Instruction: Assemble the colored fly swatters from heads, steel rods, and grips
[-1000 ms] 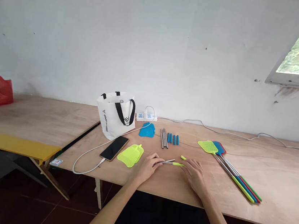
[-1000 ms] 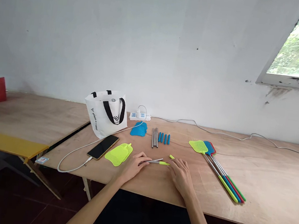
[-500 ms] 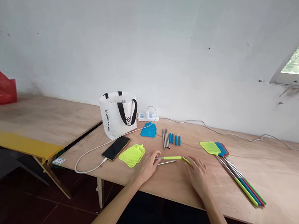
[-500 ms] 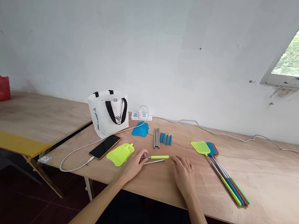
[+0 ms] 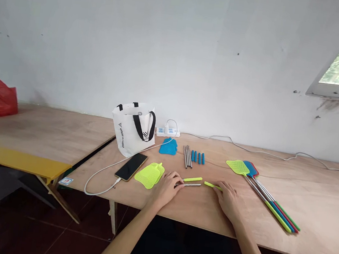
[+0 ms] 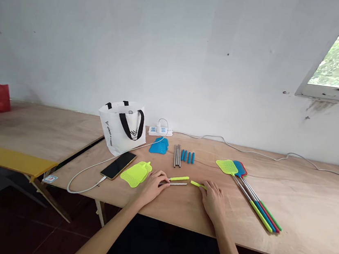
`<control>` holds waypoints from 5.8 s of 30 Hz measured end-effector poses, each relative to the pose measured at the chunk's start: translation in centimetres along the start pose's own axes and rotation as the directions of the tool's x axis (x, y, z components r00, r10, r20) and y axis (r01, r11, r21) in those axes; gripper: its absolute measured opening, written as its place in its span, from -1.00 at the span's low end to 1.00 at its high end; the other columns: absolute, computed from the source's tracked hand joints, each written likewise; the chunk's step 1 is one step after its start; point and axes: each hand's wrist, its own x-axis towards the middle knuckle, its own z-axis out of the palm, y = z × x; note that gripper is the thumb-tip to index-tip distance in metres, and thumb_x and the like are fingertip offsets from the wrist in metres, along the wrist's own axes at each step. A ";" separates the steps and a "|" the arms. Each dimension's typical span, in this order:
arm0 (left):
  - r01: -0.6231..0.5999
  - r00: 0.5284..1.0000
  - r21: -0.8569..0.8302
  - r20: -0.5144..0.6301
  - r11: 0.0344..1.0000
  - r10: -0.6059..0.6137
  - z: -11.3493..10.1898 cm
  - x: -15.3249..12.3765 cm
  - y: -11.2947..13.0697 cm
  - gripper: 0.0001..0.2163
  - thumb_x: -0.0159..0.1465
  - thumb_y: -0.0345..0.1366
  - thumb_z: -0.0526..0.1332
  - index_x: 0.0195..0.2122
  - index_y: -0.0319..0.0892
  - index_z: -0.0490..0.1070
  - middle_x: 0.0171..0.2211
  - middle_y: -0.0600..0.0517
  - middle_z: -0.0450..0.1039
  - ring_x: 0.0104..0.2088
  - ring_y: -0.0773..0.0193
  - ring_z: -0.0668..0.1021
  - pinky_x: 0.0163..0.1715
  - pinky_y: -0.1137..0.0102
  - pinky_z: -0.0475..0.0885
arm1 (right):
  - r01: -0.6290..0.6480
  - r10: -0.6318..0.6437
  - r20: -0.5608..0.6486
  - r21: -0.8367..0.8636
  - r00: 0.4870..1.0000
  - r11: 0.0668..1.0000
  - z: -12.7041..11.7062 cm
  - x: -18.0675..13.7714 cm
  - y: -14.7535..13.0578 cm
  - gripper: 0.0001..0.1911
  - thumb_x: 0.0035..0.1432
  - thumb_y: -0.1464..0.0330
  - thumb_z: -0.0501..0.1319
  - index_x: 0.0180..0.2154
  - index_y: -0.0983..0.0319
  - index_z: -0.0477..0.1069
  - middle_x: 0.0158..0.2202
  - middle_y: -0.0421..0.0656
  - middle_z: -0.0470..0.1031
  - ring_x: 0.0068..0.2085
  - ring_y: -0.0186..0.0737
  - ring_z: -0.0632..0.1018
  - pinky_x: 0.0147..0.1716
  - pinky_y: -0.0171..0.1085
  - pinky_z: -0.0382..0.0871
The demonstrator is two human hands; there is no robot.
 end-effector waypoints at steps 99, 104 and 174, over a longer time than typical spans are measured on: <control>0.003 0.997 -0.082 0.082 0.997 0.003 0.5 -0.2 0.5 -0.78 0.41 -0.14 0.14 -0.32 -0.10 0.44 -0.30 0.05 0.56 -0.26 0.20 0.56 -0.25 0.39 0.35 | 0.136 -0.172 0.201 0.183 0.964 0.974 -1.3 -0.5 -4.9 -0.60 0.44 0.17 -0.05 -0.07 0.03 0.56 -0.07 -0.16 0.63 -0.09 -0.07 0.63 -0.13 -0.16 0.47; 0.001 0.996 -0.084 0.088 0.996 0.006 0.5 -0.2 0.5 -0.77 0.41 -0.12 0.13 -0.31 -0.09 0.45 -0.29 0.04 0.57 -0.25 0.19 0.57 -0.24 0.38 0.36 | 0.140 -0.173 0.183 0.182 0.968 0.973 -1.3 -0.5 -4.9 -0.62 0.43 0.18 -0.03 -0.06 0.01 0.55 -0.06 -0.19 0.64 -0.10 -0.10 0.64 -0.12 -0.17 0.48; 0.047 0.992 -0.154 0.123 0.987 -0.028 -0.5 -0.1 1.1 -0.75 0.38 -0.09 0.15 -0.28 -0.09 0.53 -0.32 0.03 0.59 -0.29 0.18 0.58 -0.30 0.39 0.32 | 0.189 -0.212 0.117 0.182 0.970 0.965 -1.1 -0.7 -4.9 -0.63 0.44 0.21 -0.04 -0.08 0.05 0.54 -0.08 -0.15 0.62 -0.14 -0.11 0.64 -0.19 -0.20 0.50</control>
